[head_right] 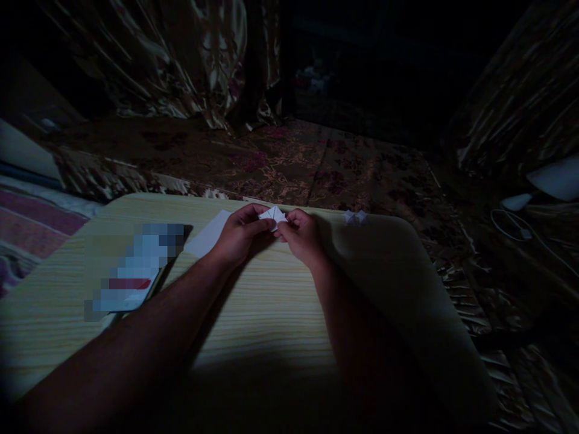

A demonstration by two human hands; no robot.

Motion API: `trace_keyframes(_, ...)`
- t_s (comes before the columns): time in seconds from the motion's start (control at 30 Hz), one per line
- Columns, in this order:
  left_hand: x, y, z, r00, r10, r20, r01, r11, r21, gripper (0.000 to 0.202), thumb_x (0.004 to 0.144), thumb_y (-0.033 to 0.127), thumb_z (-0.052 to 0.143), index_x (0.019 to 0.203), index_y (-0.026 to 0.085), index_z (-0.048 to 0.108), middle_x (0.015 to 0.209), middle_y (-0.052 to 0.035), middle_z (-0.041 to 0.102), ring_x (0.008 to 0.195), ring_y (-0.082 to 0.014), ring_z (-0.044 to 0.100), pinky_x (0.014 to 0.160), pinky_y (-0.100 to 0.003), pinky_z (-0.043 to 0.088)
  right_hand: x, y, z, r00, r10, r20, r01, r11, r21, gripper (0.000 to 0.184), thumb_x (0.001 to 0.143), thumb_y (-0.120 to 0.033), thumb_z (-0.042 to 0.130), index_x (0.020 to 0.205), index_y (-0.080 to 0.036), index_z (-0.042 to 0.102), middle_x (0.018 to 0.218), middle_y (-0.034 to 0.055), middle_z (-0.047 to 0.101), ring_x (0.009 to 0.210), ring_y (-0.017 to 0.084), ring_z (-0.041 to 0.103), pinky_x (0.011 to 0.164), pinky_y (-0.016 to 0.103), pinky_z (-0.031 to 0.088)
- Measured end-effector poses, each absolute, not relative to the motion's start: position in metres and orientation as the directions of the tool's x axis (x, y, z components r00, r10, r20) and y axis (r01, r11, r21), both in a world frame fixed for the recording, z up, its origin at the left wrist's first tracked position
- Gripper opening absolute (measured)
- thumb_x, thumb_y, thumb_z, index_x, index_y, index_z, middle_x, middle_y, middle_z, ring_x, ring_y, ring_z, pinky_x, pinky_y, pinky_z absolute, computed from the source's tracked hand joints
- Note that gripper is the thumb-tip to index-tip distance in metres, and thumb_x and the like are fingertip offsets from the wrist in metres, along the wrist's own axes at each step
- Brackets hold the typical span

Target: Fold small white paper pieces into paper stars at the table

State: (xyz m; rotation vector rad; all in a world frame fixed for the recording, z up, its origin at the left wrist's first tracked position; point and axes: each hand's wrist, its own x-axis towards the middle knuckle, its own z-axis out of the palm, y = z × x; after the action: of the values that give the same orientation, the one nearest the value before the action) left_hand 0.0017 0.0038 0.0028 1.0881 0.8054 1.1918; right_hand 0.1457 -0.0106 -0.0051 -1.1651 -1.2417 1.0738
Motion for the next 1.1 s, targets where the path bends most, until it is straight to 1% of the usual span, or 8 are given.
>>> trace_keyframes(0.1, 0.0014, 0.0051, 0.0018, 0.164, 0.985, 0.046, -0.327, 0.011, 0.945, 0.019, 0.069, 0.030, 0.070, 0.081, 0.016, 0.065, 0.065, 0.0004, 0.060, 0.055, -0.0098, 0.052, 0.053, -0.022, 0.040, 0.1464, -0.0110, -0.0025, 0.064, 0.994, 0.094, 0.015, 0.093, -0.996, 0.014, 0.071, -0.027, 0.063, 0.075, -0.019, 0.053, 0.065, -0.0015, 0.066, 0.056, 0.011, 0.062, 0.050, 0.021, 0.046)
trace_keyframes(0.23, 0.0003, 0.0073, -0.0012, 0.124, 0.992, 0.033, -0.284, 0.004, 0.959, 0.016, 0.068, 0.030, 0.071, 0.074, 0.016, 0.064, 0.056, 0.0023, 0.053, 0.047, -0.0079, 0.043, 0.045, -0.022, 0.033, 0.1473, -0.0102, -0.0018, 0.088, 0.992, 0.087, 0.003, 0.087, -0.996, 0.014, 0.070, -0.026, 0.064, 0.076, -0.019, 0.053, 0.061, -0.0026, 0.064, 0.052, 0.011, 0.059, 0.048, 0.021, 0.044)
trace_keyframes(0.47, 0.0007, 0.0056, -0.0013, 0.187, 0.980, 0.061, -0.218, -0.019, 0.976, 0.019, 0.067, 0.027, 0.072, 0.080, 0.016, 0.065, 0.056, 0.0037, 0.053, 0.044, -0.0068, 0.040, 0.043, -0.021, 0.028, 0.1509, -0.0078, -0.0060, 0.130, 0.981, 0.141, -0.018, 0.144, -0.989, 0.012, 0.072, -0.028, 0.063, 0.077, -0.018, 0.060, 0.061, -0.0034, 0.060, 0.052, 0.009, 0.054, 0.049, 0.021, 0.044)
trace_keyframes(0.6, 0.0013, 0.0040, 0.0004, 0.212, 0.976, 0.055, -0.141, -0.025, 0.990, 0.017, 0.066, 0.028, 0.073, 0.074, 0.015, 0.063, 0.057, 0.0042, 0.053, 0.045, -0.0057, 0.039, 0.043, -0.020, 0.027, 0.1509, -0.0078, -0.0066, 0.140, 0.982, 0.130, -0.015, 0.134, -0.991, 0.015, 0.071, -0.031, 0.065, 0.078, -0.017, 0.064, 0.066, -0.0012, 0.063, 0.056, 0.010, 0.055, 0.049, 0.022, 0.045)
trace_keyframes(0.7, 0.0014, 0.0040, 0.0008, 0.205, 0.977, 0.049, -0.150, -0.018, 0.988, 0.018, 0.065, 0.026, 0.074, 0.070, 0.015, 0.061, 0.055, 0.0047, 0.052, 0.044, -0.0049, 0.038, 0.042, -0.019, 0.027, 0.1501, -0.0080, -0.0064, 0.139, 0.981, 0.138, -0.044, 0.145, -0.988, 0.021, 0.071, -0.034, 0.067, 0.084, -0.017, 0.065, 0.073, 0.0008, 0.066, 0.058, 0.011, 0.056, 0.049, 0.022, 0.046)
trace_keyframes(0.83, 0.0019, 0.0042, 0.0006, 0.176, 0.984, 0.028, -0.235, 0.014, 0.972, 0.022, 0.063, 0.024, 0.075, 0.077, 0.016, 0.061, 0.054, 0.0041, 0.056, 0.042, -0.0071, 0.046, 0.042, -0.019, 0.031, 0.1503, -0.0088, -0.0047, 0.171, 0.974, 0.149, -0.079, 0.164, -0.983, 0.029, 0.071, -0.034, 0.068, 0.095, -0.019, 0.060, 0.074, -0.0012, 0.065, 0.054, 0.009, 0.054, 0.049, 0.022, 0.044)
trace_keyframes(1.0, 0.0029, 0.0038, 0.0030, 0.151, 0.988, 0.040, -0.300, 0.007, 0.954, 0.031, 0.061, 0.020, 0.076, 0.086, 0.016, 0.057, 0.067, -0.0006, 0.066, 0.054, -0.0131, 0.062, 0.046, -0.020, 0.041, 0.1502, -0.0106, -0.0026, 0.135, 0.983, 0.123, -0.059, 0.132, -0.990, 0.023, 0.071, -0.036, 0.068, 0.084, -0.019, 0.058, 0.063, -0.0032, 0.061, 0.052, 0.009, 0.053, 0.050, 0.022, 0.044)
trace_keyframes(1.1, 0.0034, 0.0032, 0.0041, 0.150, 0.988, 0.039, -0.309, 0.010, 0.951, 0.034, 0.061, 0.020, 0.077, 0.088, 0.015, 0.058, 0.072, -0.0019, 0.068, 0.059, -0.0138, 0.065, 0.048, -0.020, 0.044, 0.1480, -0.0124, -0.0008, 0.089, 0.990, 0.112, -0.020, 0.114, -0.993, 0.021, 0.072, -0.036, 0.067, 0.079, -0.018, 0.060, 0.062, -0.0012, 0.063, 0.051, 0.009, 0.051, 0.050, 0.023, 0.043)
